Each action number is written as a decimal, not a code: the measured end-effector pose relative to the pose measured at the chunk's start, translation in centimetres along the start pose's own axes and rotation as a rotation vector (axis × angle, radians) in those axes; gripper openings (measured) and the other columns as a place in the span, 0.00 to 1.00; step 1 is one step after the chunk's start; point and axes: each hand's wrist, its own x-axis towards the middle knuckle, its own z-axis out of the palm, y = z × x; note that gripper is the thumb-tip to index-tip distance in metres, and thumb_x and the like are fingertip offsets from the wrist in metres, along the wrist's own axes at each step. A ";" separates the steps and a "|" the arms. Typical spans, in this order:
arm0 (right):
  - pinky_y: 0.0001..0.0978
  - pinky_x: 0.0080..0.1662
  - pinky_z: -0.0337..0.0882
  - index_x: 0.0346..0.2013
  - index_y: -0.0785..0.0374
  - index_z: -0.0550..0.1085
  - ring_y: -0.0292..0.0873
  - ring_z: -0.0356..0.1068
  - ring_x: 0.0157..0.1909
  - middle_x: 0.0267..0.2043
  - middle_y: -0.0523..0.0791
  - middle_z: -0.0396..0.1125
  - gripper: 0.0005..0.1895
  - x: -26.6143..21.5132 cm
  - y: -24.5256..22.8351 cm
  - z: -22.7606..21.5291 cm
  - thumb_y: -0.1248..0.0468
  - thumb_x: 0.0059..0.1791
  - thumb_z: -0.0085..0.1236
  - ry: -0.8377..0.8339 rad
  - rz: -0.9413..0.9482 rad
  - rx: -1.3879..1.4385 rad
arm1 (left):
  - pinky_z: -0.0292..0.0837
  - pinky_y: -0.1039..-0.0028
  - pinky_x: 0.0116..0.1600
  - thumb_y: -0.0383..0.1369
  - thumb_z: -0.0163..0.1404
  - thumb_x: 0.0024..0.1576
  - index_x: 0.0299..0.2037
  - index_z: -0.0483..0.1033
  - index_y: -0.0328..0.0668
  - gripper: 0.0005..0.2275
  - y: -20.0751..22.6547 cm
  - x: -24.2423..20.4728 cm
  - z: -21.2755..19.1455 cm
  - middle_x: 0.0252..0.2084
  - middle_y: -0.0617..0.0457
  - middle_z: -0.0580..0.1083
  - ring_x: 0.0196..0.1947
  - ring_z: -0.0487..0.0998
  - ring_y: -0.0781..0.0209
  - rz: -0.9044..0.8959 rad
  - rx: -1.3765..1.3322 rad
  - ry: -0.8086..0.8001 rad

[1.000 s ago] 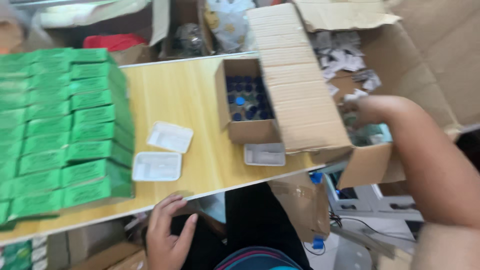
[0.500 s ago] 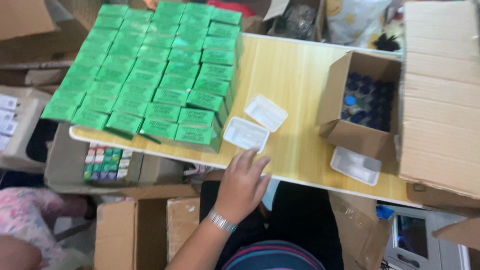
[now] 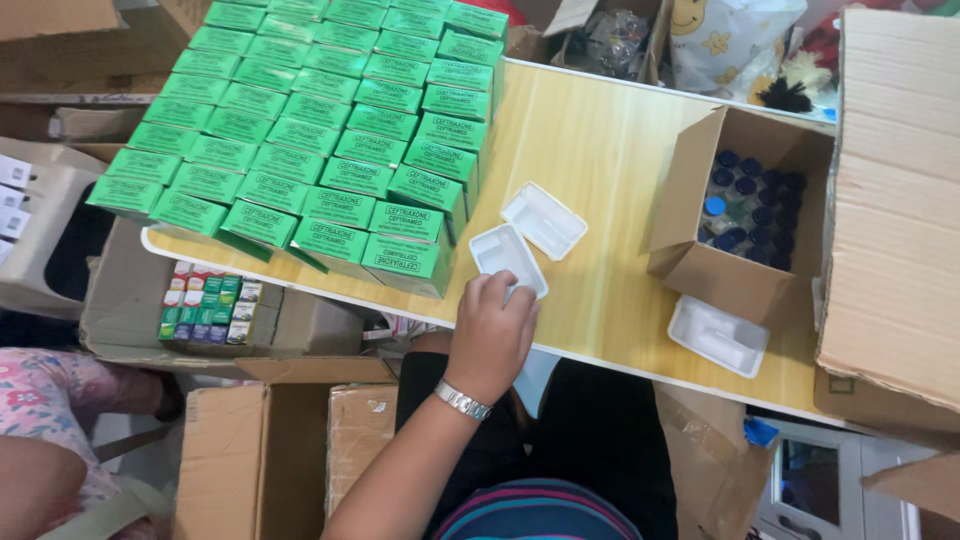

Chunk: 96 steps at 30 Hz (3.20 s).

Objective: The person sits on the floor and packs small vials and paper inserts into white plastic containers, then places the containers into green medicine boxes. The person repeatedly opens boxes, inserts contents, closes the boxes, and stacks them on a nearby table.

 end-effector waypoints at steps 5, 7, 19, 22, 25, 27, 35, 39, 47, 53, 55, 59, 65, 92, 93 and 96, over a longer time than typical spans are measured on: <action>0.33 0.46 0.73 0.49 0.62 0.74 0.42 0.75 0.45 0.45 0.45 0.71 0.18 -1.1 -0.8 -0.3 0.69 0.45 0.64 0.101 0.109 -0.106 | 0.66 0.53 0.62 0.29 0.58 0.53 0.46 0.76 0.39 0.12 -0.1 -0.6 -1.4 0.55 0.39 0.69 0.60 0.68 0.36 -0.003 -0.008 0.038; 0.32 0.45 0.73 0.48 0.62 0.74 0.42 0.75 0.44 0.44 0.45 0.71 0.16 -0.9 -1.1 -0.6 0.70 0.46 0.63 0.144 0.162 -0.153 | 0.66 0.53 0.62 0.28 0.58 0.52 0.49 0.77 0.39 0.14 -0.3 -0.7 -1.7 0.56 0.38 0.69 0.60 0.67 0.35 -0.023 0.002 0.042; 0.30 0.40 0.74 0.44 0.65 0.75 0.40 0.75 0.38 0.38 0.45 0.71 0.08 -0.5 -3.9 -8.9 0.73 0.50 0.58 0.484 0.191 -0.387 | 0.67 0.53 0.63 0.32 0.61 0.54 0.54 0.75 0.42 0.18 -1.8 -2.4 -0.4 0.63 0.30 0.65 0.62 0.68 0.31 -0.106 -0.074 0.099; 0.29 0.38 0.74 0.43 0.66 0.75 0.40 0.76 0.36 0.37 0.45 0.71 0.07 3.4 -4.7 -8.6 0.73 0.51 0.57 0.435 0.110 -0.287 | 0.67 0.53 0.62 0.32 0.60 0.54 0.54 0.75 0.41 0.17 -2.0 -2.5 -0.2 0.61 0.32 0.67 0.61 0.69 0.32 -0.106 -0.088 0.110; 0.30 0.35 0.74 0.41 0.66 0.76 0.42 0.75 0.34 0.37 0.48 0.71 0.05 9.8 -2.6 -3.5 0.70 0.51 0.59 0.206 0.106 -0.019 | 0.67 0.53 0.62 0.30 0.60 0.54 0.51 0.76 0.39 0.15 -2.4 -2.5 -0.3 0.59 0.34 0.70 0.60 0.69 0.33 -0.091 -0.097 0.110; 0.37 0.38 0.73 0.40 0.67 0.76 0.48 0.76 0.36 0.37 0.51 0.72 0.05 12.7 -0.7 -1.0 0.68 0.52 0.59 0.176 0.058 -0.043 | 0.68 0.53 0.62 0.29 0.59 0.54 0.48 0.76 0.39 0.12 -2.6 -2.5 -0.4 0.57 0.35 0.71 0.60 0.70 0.34 -0.079 -0.119 0.111; 0.47 0.39 0.71 0.32 0.65 0.79 0.57 0.74 0.34 0.29 0.55 0.72 0.14 18.0 2.8 1.9 0.55 0.48 0.62 -0.207 0.376 -0.308 | 0.66 0.52 0.62 0.26 0.59 0.53 0.44 0.76 0.37 0.10 -2.4 -2.5 -0.1 0.54 0.39 0.74 0.59 0.69 0.33 -0.073 -0.104 0.135; 0.49 0.42 0.72 0.29 0.62 0.80 0.58 0.74 0.37 0.30 0.54 0.73 0.17 18.6 3.4 3.3 0.50 0.45 0.64 -0.198 0.411 -0.474 | 0.66 0.52 0.63 0.26 0.59 0.53 0.43 0.76 0.37 0.10 -2.4 -2.6 0.1 0.54 0.39 0.74 0.59 0.69 0.33 -0.076 -0.091 0.142; 0.50 0.42 0.74 0.27 0.63 0.80 0.57 0.75 0.37 0.30 0.54 0.73 0.20 18.8 3.4 4.3 0.47 0.46 0.63 -0.206 0.334 -0.656 | 0.65 0.50 0.63 0.27 0.59 0.53 0.43 0.76 0.36 0.10 -2.4 -2.6 0.3 0.54 0.37 0.73 0.59 0.68 0.32 -0.067 -0.083 0.142; 0.51 0.40 0.72 0.26 0.64 0.78 0.57 0.74 0.36 0.29 0.54 0.73 0.23 19.0 1.1 2.3 0.45 0.46 0.62 -0.198 0.363 -0.630 | 0.66 0.50 0.63 0.27 0.59 0.54 0.44 0.76 0.37 0.10 -2.4 -2.6 0.3 0.53 0.38 0.73 0.59 0.69 0.32 -0.075 -0.087 0.141; 0.51 0.39 0.71 0.26 0.64 0.77 0.57 0.73 0.34 0.28 0.54 0.72 0.23 18.5 0.7 0.8 0.45 0.49 0.59 -0.157 0.372 -0.542 | 0.66 0.50 0.63 0.27 0.59 0.53 0.46 0.76 0.36 0.11 -2.4 -2.6 0.4 0.53 0.38 0.73 0.59 0.69 0.32 -0.063 -0.093 0.145; 0.41 0.38 0.72 0.30 0.62 0.73 0.49 0.74 0.32 0.27 0.49 0.72 0.20 17.1 0.8 -3.2 0.50 0.56 0.51 0.029 0.292 -0.059 | 0.65 0.50 0.62 0.27 0.59 0.53 0.49 0.76 0.33 0.15 -2.5 -2.7 0.3 0.53 0.36 0.73 0.58 0.69 0.32 -0.035 -0.092 0.154; 0.41 0.35 0.68 0.42 0.62 0.71 0.50 0.68 0.30 0.28 0.49 0.66 0.11 14.5 1.2 -9.1 0.57 0.57 0.54 0.389 0.316 -0.200 | 0.66 0.51 0.62 0.27 0.59 0.53 0.45 0.78 0.37 0.11 -2.6 -2.7 0.7 0.49 0.38 0.74 0.59 0.70 0.33 -0.052 -0.041 0.139; 0.50 0.48 0.69 0.49 0.68 0.72 0.60 0.69 0.48 0.49 0.56 0.67 0.13 11.8 2.4 -8.4 0.69 0.53 0.65 0.597 0.222 -0.750 | 0.67 0.49 0.64 0.25 0.59 0.55 0.58 0.61 0.37 0.23 -3.5 -3.5 1.9 0.55 0.38 0.73 0.59 0.71 0.31 0.076 -0.079 0.275; 0.49 0.49 0.69 0.51 0.68 0.71 0.60 0.69 0.49 0.50 0.55 0.65 0.13 11.5 1.0 -7.2 0.70 0.54 0.64 0.636 0.147 -0.721 | 0.67 0.49 0.64 0.24 0.59 0.55 0.58 0.61 0.37 0.24 -3.5 -3.5 2.0 0.55 0.38 0.73 0.58 0.71 0.31 0.076 -0.074 0.273; 0.47 0.50 0.71 0.51 0.67 0.71 0.58 0.70 0.49 0.46 0.54 0.67 0.14 12.0 -1.4 -3.2 0.71 0.51 0.62 0.425 -0.081 -0.468 | 0.67 0.49 0.65 0.25 0.58 0.55 0.58 0.62 0.37 0.22 -3.5 -3.4 1.9 0.56 0.40 0.73 0.58 0.71 0.32 0.077 -0.076 0.253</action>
